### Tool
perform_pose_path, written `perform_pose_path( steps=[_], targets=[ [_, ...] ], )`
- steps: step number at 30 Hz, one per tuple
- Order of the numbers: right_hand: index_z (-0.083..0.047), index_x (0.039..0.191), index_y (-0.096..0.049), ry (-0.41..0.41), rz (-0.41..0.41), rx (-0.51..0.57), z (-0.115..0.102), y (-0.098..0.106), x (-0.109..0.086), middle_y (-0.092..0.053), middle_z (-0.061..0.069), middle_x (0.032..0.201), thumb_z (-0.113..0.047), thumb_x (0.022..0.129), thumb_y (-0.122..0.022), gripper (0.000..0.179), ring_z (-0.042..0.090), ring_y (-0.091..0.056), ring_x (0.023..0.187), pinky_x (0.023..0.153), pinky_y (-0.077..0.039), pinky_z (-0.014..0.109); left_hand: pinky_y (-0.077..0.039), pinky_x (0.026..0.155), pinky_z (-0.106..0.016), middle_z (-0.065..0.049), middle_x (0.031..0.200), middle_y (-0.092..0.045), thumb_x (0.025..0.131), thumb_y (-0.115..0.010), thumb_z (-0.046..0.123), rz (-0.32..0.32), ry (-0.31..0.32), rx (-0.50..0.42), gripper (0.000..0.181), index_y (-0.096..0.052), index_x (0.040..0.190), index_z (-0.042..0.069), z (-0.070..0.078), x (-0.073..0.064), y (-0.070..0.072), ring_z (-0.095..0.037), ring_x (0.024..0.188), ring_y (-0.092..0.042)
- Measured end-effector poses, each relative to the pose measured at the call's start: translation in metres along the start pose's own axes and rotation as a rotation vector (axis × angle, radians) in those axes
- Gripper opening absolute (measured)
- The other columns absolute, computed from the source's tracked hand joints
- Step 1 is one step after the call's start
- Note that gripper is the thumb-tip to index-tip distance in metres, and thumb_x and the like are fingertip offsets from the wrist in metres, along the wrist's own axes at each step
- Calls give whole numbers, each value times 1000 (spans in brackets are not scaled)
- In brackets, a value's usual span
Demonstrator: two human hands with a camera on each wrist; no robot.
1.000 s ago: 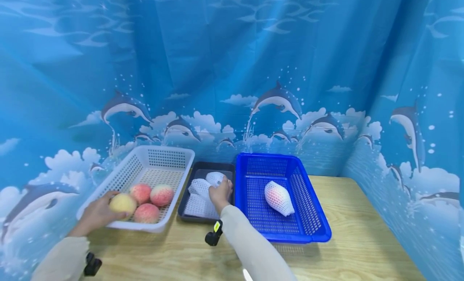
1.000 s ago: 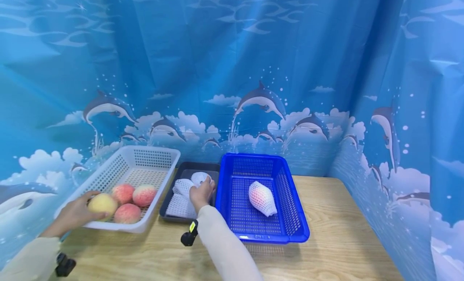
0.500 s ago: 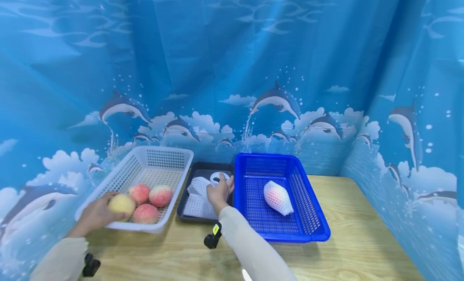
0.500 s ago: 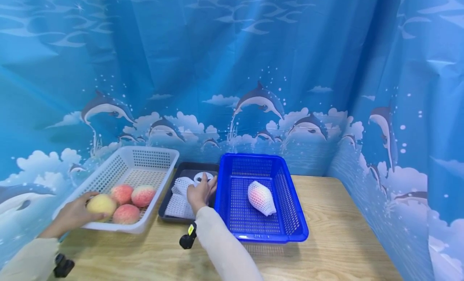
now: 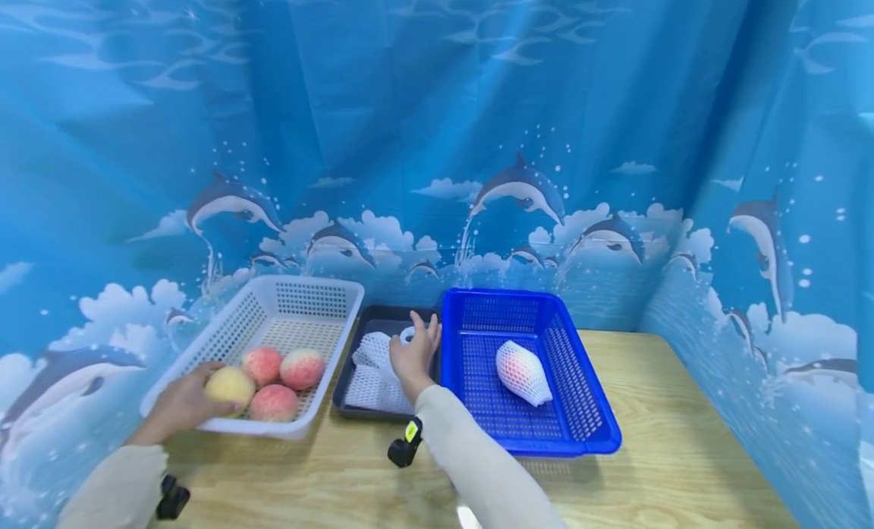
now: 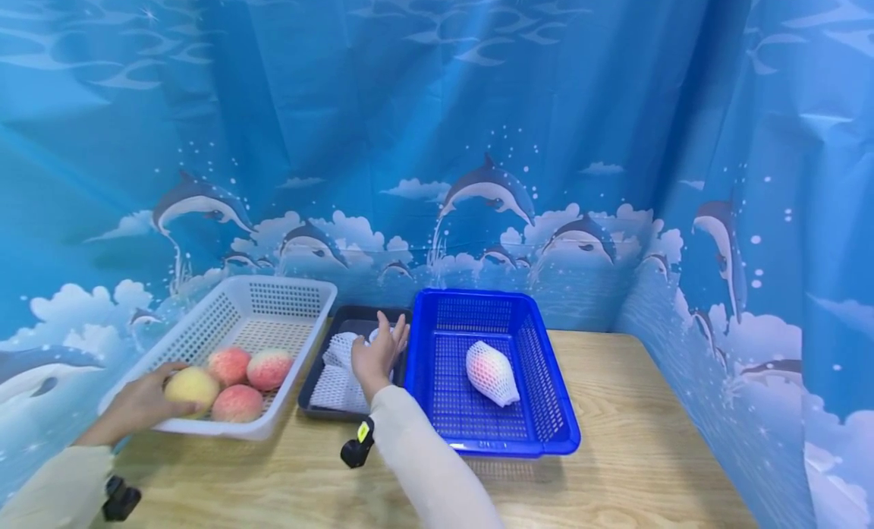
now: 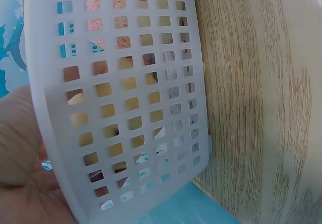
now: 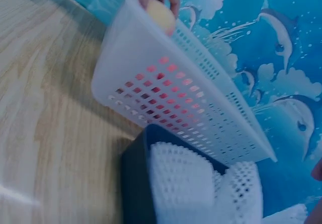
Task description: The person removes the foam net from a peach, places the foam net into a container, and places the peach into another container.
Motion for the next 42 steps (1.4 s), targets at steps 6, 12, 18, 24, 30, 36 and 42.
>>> perform_pose_path(
  steps=[6,12,18,24,30,36,42],
  targets=[
    [-7,134,-53,-46,-65,46,-9,16,7,-27,20,154,-6,84,-66,52,41,-15,143,117,-18,53,-45,83,-66,-42,121,-48,67,-83,44,2,-23,22,98,-39,129,-18,-2,1,-1,-58,106,-48],
    [-9,138,-50,-83,-114,133,-12,30,11,-30,17,153,-9,88,-63,52,37,-23,142,115,-27,51,-43,85,-66,-43,121,-48,68,-83,45,-10,-15,25,99,-39,130,-18,-3,5,-2,-58,107,-47],
    [-12,139,-49,-94,-127,211,-11,50,17,-40,14,148,-9,89,-63,52,35,-32,138,112,-33,50,-41,88,-68,-42,123,-46,68,-83,47,-41,21,18,101,-37,131,-17,-2,7,-5,-58,108,-46],
    [-11,138,-50,-87,-120,228,-7,75,25,-39,17,148,-8,89,-65,52,36,-30,139,113,-28,53,-41,88,-67,-43,123,-46,68,-83,45,-43,30,24,101,-36,132,-18,-1,7,-4,-57,108,-46],
    [-9,141,-46,-92,-151,255,0,100,31,-35,14,152,-10,91,-63,52,34,-25,142,115,-28,49,-42,87,-67,-43,122,-46,68,-83,45,-45,11,27,100,-36,131,-18,-1,7,-4,-57,107,-47],
    [-12,143,-42,-133,-171,256,12,126,38,-31,12,154,-13,93,-61,54,32,-22,143,116,-26,49,-42,88,-67,-43,123,-46,68,-82,45,-56,-12,31,101,-36,131,-20,-1,8,-4,-57,108,-46],
    [-9,144,-39,-163,-156,254,28,149,50,-30,15,153,-13,94,-60,55,34,-22,143,116,-26,49,-47,82,-61,-39,112,-55,68,-82,47,-60,-56,48,92,-47,122,-18,-2,8,-5,-52,100,-54]
  ],
)
Point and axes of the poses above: each hand's wrist, its own x-axis towards the middle knuckle, its own y-axis out of the back of the hand, z = x × y, the point moved 3 cm from there along x, towards the middle knuckle
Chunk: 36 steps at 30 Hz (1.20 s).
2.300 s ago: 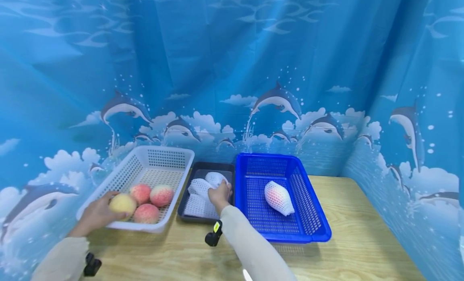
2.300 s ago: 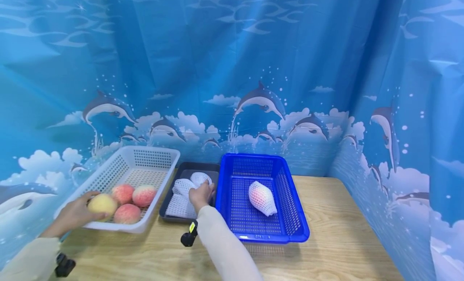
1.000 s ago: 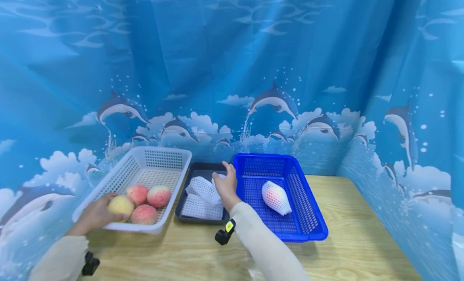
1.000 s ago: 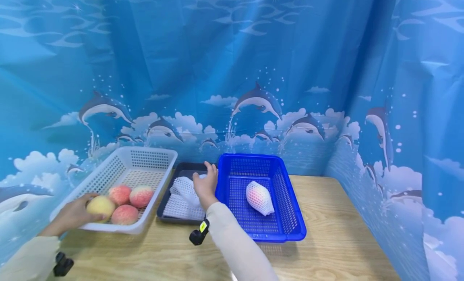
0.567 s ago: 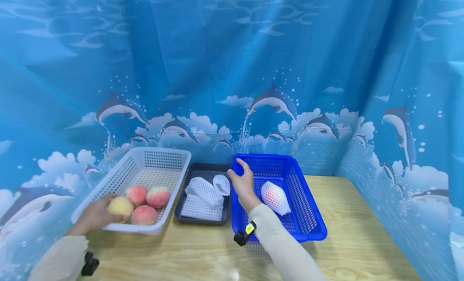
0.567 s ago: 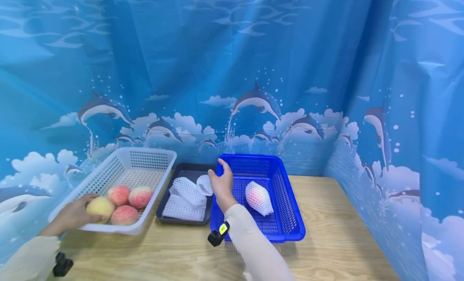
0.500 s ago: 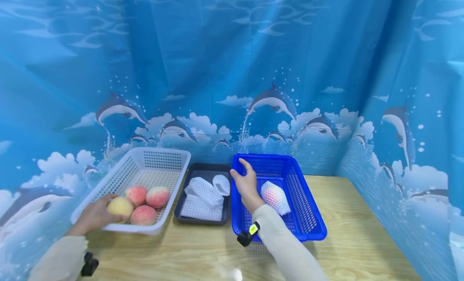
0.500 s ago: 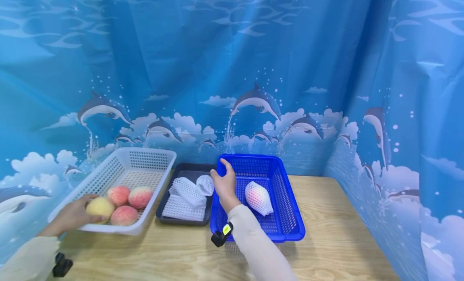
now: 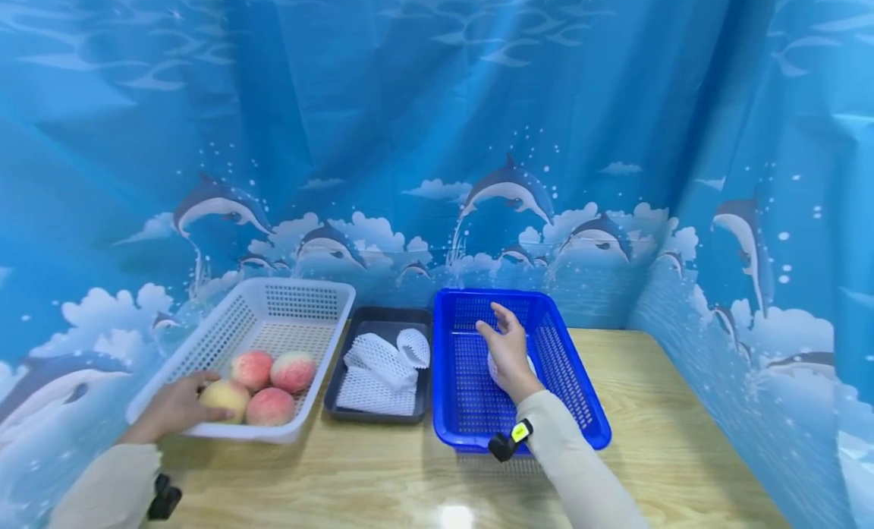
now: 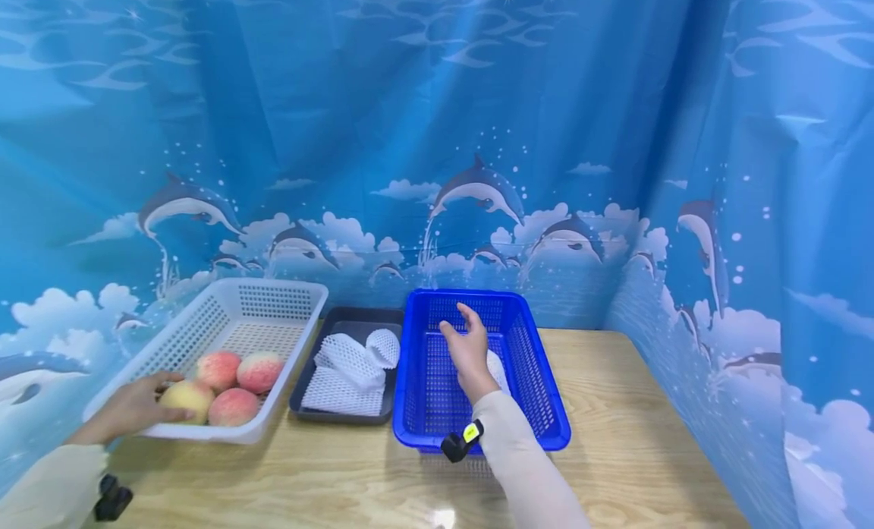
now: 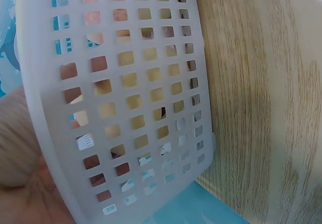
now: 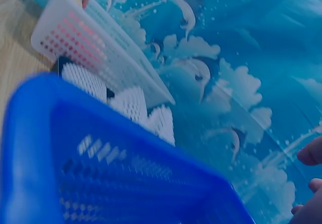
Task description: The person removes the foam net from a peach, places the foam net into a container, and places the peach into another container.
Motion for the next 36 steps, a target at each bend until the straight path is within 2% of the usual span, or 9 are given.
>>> perform_pose_path(
  steps=[4,14,22,31,36],
  targets=[
    [-8,145,-38,-12,10,-34,2,15,7,-31,16,152,-13,94,-60,55,35,-22,142,115,-28,49,-49,78,-58,-36,106,-59,69,-81,47,2,-32,13,86,-52,118,-17,0,1,0,-49,95,-57],
    [-9,146,-36,-48,29,-57,9,41,18,-30,15,153,-14,95,-58,55,34,-23,142,115,-29,46,-49,79,-60,-37,111,-57,69,-80,53,-30,-9,4,92,-50,121,-17,-1,2,-1,-51,99,-54],
    [-7,144,-38,-51,33,-112,18,56,25,-32,18,151,-14,94,-59,55,38,-24,141,116,-28,47,-49,79,-59,-38,111,-57,70,-80,51,-18,-41,-4,89,-51,121,-17,-1,1,0,-52,100,-55],
    [-3,143,-39,-107,-47,-214,34,71,39,-33,23,149,-13,94,-60,54,39,-30,137,112,-33,49,-47,83,-63,-38,115,-56,70,-80,52,4,-29,-14,90,-52,121,-16,-1,1,-1,-54,103,-53],
    [-1,143,-38,-159,-130,-276,47,76,45,-34,27,147,-14,92,-62,58,42,-32,135,114,-26,55,-47,84,-63,-38,119,-55,72,-78,51,19,-51,-25,87,-52,123,-15,1,-1,1,-54,105,-52]
  ],
)
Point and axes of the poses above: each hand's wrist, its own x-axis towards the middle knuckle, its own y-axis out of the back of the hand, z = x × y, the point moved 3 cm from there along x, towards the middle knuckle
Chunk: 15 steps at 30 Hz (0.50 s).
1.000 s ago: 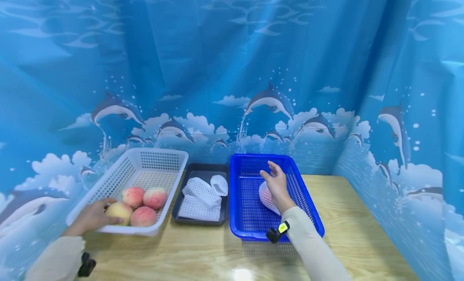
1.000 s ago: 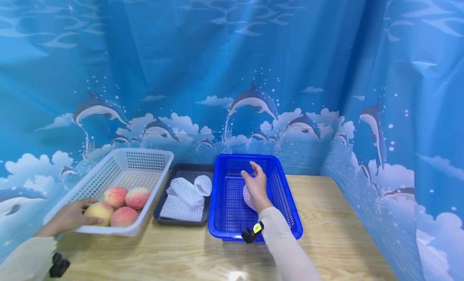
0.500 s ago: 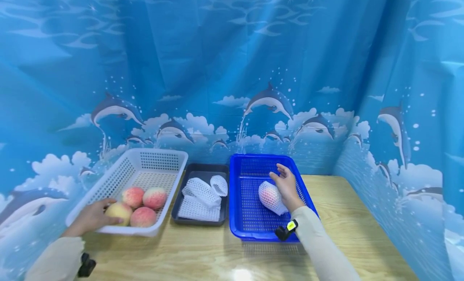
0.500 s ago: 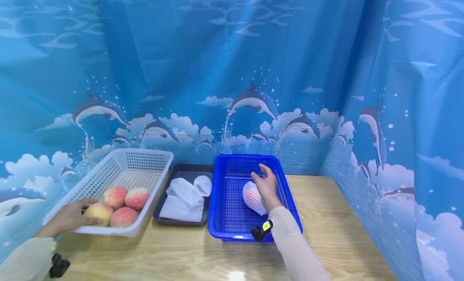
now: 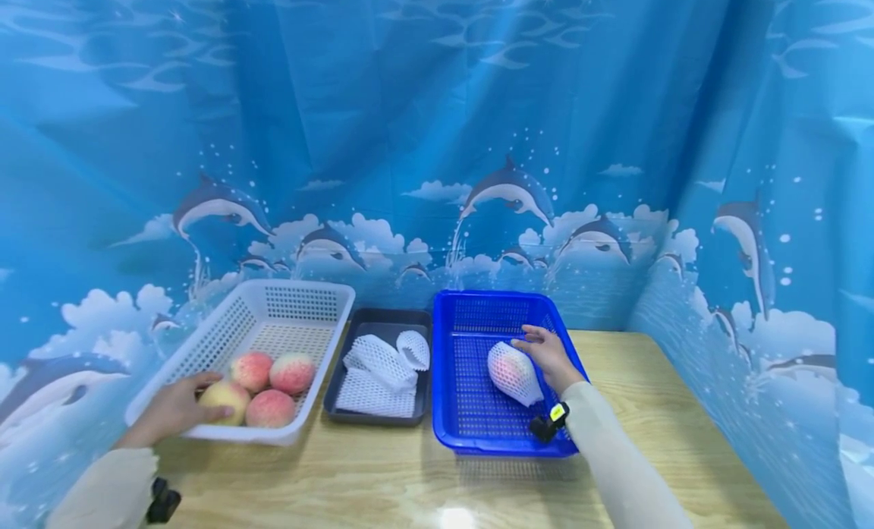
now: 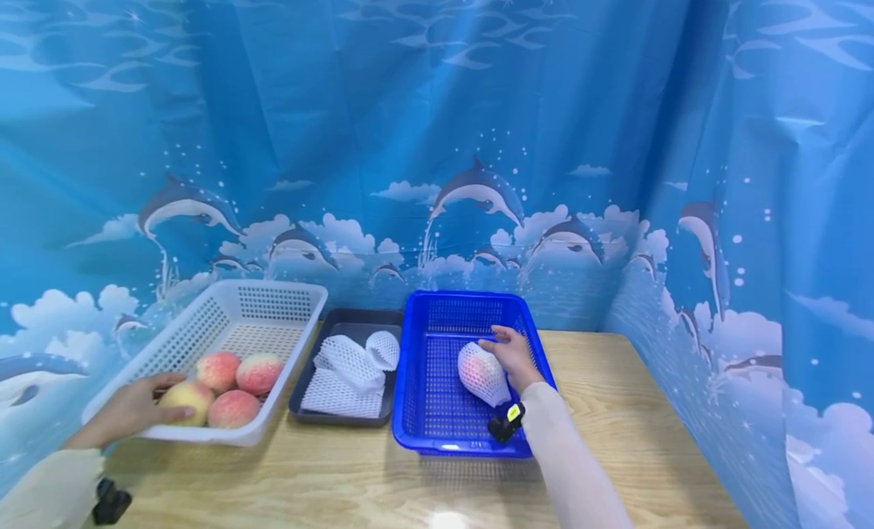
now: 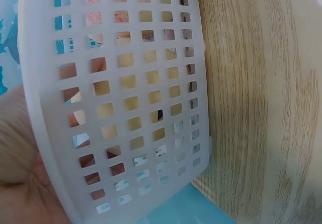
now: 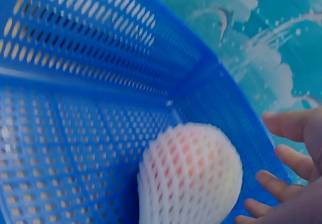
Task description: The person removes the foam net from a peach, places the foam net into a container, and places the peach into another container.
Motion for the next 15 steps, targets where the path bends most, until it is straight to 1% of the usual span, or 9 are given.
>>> perform_pose_path(
  steps=[4,7,9,13,15],
  targets=[
    [2,143,-37,-31,-81,-52,12,-1,4,-33,28,147,-15,92,-62,59,45,-30,135,114,-20,60,-48,82,-61,-37,119,-55,75,-78,46,34,-33,-6,83,-52,123,-15,2,-4,3,-53,103,-54],
    [4,142,-38,-56,-147,-69,21,-4,6,-32,29,147,-15,90,-64,61,46,-29,136,113,-20,61,-49,82,-61,-37,120,-55,75,-78,45,44,-27,-18,82,-52,124,-15,2,-4,2,-51,103,-55],
    [3,142,-37,-77,-197,-79,25,-5,6,-33,29,147,-15,88,-66,64,46,-32,134,111,-22,63,-49,82,-60,-37,121,-54,76,-77,46,41,-18,-25,82,-51,125,-15,1,-4,2,-51,103,-55],
    [-2,144,-36,-114,-263,-105,29,-7,4,-37,27,144,-16,84,-71,71,45,-40,127,104,-29,69,-48,83,-61,-38,121,-53,77,-76,47,42,0,-37,83,-50,126,-15,1,-3,1,-53,105,-54],
    [-3,144,-35,-117,-279,-103,30,-8,4,-39,27,142,-14,82,-72,73,44,-43,124,102,-32,69,-47,85,-62,-38,122,-53,77,-76,47,50,5,-42,84,-50,126,-15,2,-4,1,-54,106,-52]
  ],
)
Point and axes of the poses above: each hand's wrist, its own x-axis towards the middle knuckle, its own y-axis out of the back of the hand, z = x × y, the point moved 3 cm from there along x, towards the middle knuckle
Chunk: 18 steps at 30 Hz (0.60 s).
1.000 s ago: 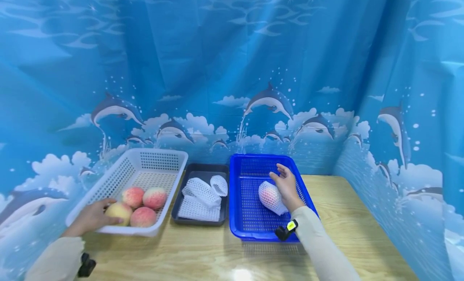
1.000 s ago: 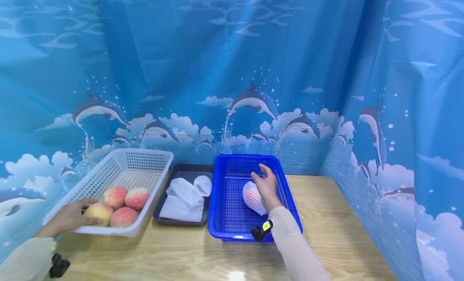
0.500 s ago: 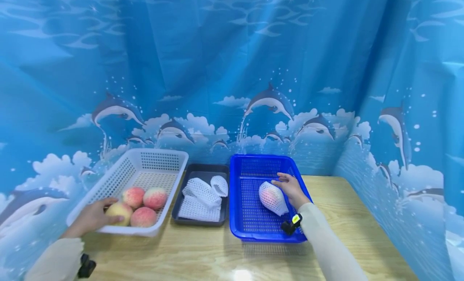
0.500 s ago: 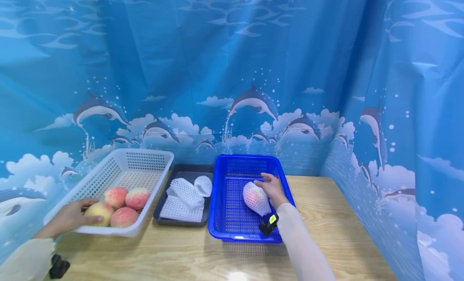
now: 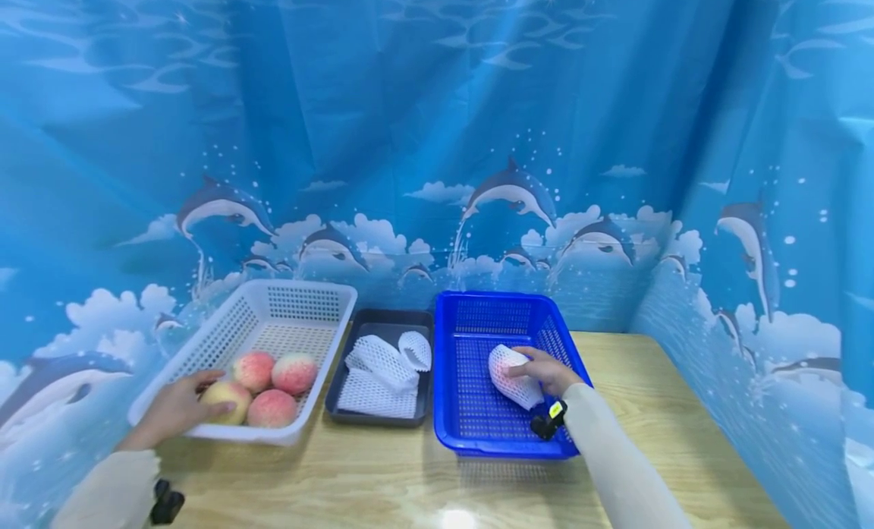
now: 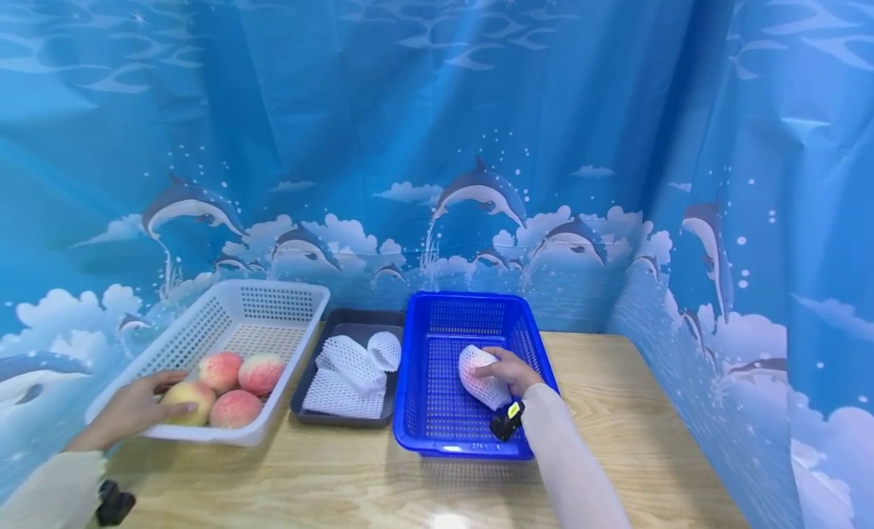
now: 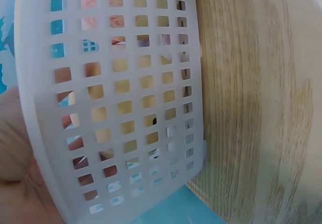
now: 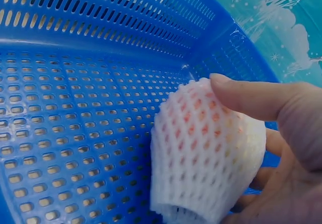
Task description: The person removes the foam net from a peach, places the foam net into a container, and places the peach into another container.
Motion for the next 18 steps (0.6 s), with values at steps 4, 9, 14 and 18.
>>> perform_pose_path(
  steps=[4,9,14,18],
  targets=[
    [-5,145,-34,-13,-21,-1,3,-1,2,-40,26,140,-11,80,-73,76,45,-42,125,101,-33,70,-46,87,-63,-38,124,-51,77,-76,48,6,19,-4,85,-49,127,-14,0,0,-1,-55,109,-50],
    [-5,144,-35,-23,-2,-4,4,0,2,-41,26,139,-10,78,-74,77,45,-42,125,100,-33,70,-46,87,-62,-38,124,-51,77,-75,49,6,35,-4,85,-48,129,-13,0,2,-1,-54,109,-50],
    [-4,143,-37,-25,27,2,3,0,1,-41,26,139,-12,80,-74,74,46,-43,125,100,-34,70,-48,85,-61,-38,124,-51,77,-75,50,-1,41,-12,87,-47,129,-14,0,2,-1,-54,109,-50],
    [-3,142,-38,-30,32,17,2,-1,1,-43,26,138,-11,80,-73,72,44,-45,122,100,-35,70,-49,84,-61,-39,124,-50,78,-75,50,-1,36,-14,87,-47,129,-15,0,1,-1,-55,108,-50]
  ],
)
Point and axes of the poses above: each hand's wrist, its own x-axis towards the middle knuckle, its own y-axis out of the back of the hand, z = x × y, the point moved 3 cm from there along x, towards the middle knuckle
